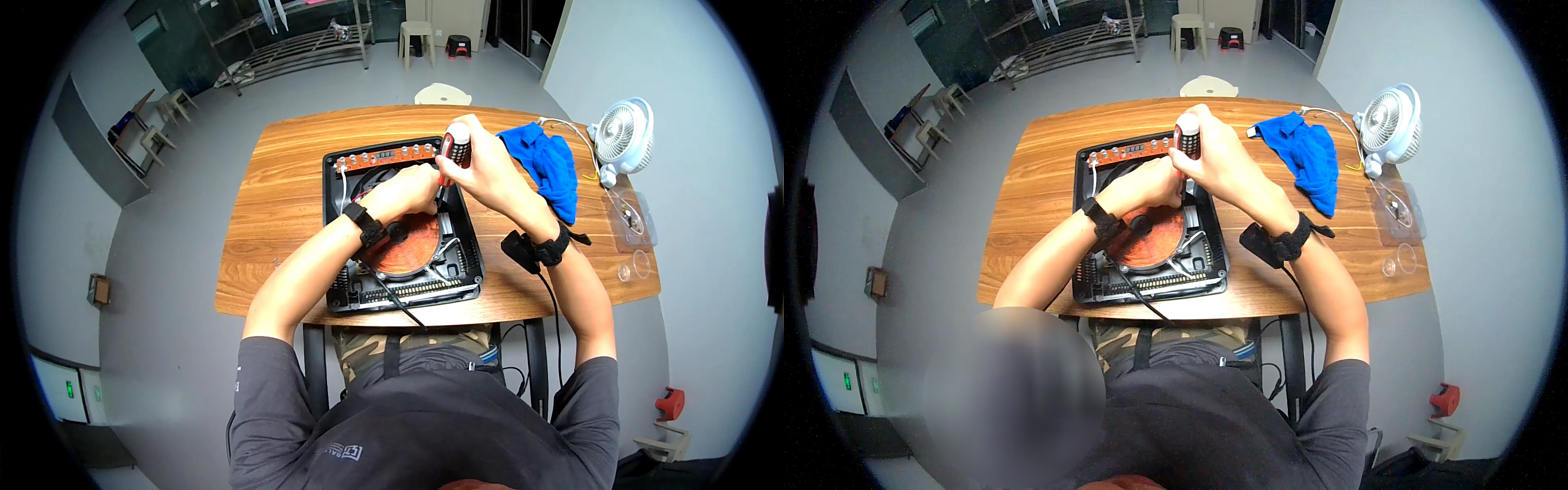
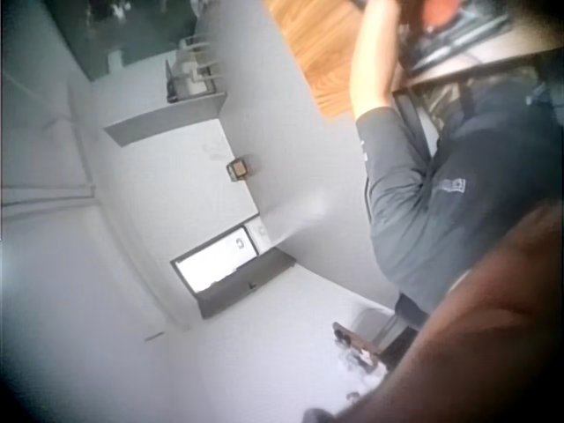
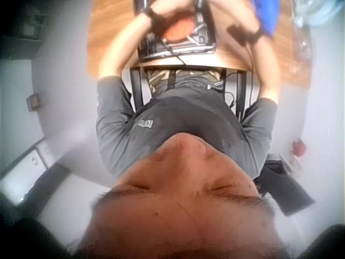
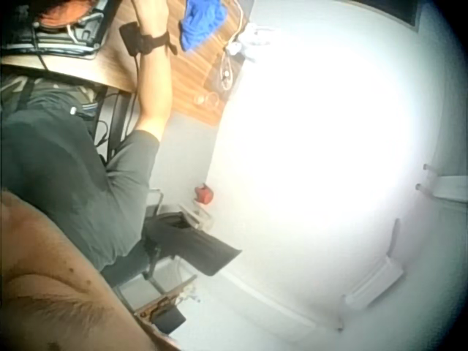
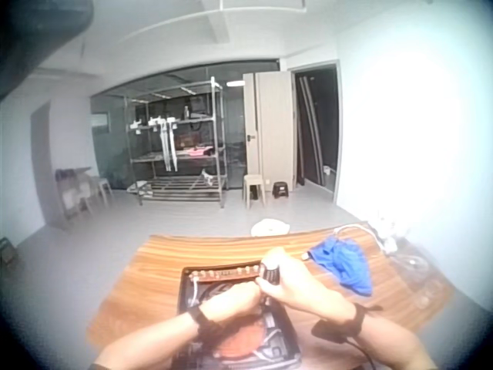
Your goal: The person uses a screwdriver to remove screws from the bottom of a black electronic device, flips it over to reveal the internal components, and continues to unscrew parts from the interior.
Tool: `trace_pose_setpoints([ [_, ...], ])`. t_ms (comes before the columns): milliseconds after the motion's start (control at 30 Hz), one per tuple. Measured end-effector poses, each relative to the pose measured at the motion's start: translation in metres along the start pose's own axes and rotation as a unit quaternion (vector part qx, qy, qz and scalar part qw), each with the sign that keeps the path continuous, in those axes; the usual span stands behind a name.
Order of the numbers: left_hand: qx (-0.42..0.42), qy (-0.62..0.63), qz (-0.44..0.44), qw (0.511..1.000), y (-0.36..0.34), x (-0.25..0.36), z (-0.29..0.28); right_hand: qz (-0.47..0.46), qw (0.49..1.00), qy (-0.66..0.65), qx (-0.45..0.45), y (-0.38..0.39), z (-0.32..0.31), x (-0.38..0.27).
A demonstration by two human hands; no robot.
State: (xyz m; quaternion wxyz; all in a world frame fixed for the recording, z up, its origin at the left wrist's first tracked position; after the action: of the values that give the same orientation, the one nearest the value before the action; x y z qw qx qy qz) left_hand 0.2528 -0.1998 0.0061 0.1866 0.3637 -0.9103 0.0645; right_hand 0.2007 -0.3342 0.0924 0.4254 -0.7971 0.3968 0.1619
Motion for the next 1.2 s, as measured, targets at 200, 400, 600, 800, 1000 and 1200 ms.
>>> trace_pose_setpoints([
  [200,-0.02,0.002,0.004,1.0,-0.001,-0.003,0.004,0.01,1.0,-0.008,-0.006,0.002,-0.003,-0.006],
  [400,-0.043,0.003,0.001,0.999,-0.001,-0.004,0.003,-0.043,0.999,0.015,0.004,0.003,-0.002,-0.003],
  [600,-0.074,-0.064,-0.001,0.995,-0.008,-0.02,0.02,0.011,0.999,-0.029,-0.017,0.001,-0.003,-0.01],
  [800,-0.079,-0.08,0.017,0.994,0.002,-0.007,0.01,0.009,0.999,-0.034,-0.015,0.005,-0.004,0.001],
  [1000,-0.104,-0.096,0.011,0.99,0.0,-0.01,0.011,-0.029,1.0,0.001,0.003,0.006,-0.005,-0.003],
  [1200,-0.027,-0.103,0.007,0.994,0.002,0.002,0.012,-0.023,1.0,-0.002,0.004,0.008,-0.006,-0.001],
])
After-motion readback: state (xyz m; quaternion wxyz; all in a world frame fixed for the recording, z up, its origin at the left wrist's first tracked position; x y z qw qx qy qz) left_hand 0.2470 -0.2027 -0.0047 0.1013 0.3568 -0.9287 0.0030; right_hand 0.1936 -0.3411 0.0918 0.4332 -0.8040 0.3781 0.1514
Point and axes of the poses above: each hand's wrist, its own y-axis away from the middle knuckle, its own z-axis out of the palm, x = y × z, the point moved 4 cm from there along -y, towards the middle knuckle, and after that the axes turned 2 degrees about -x, right-handed, at the moved point
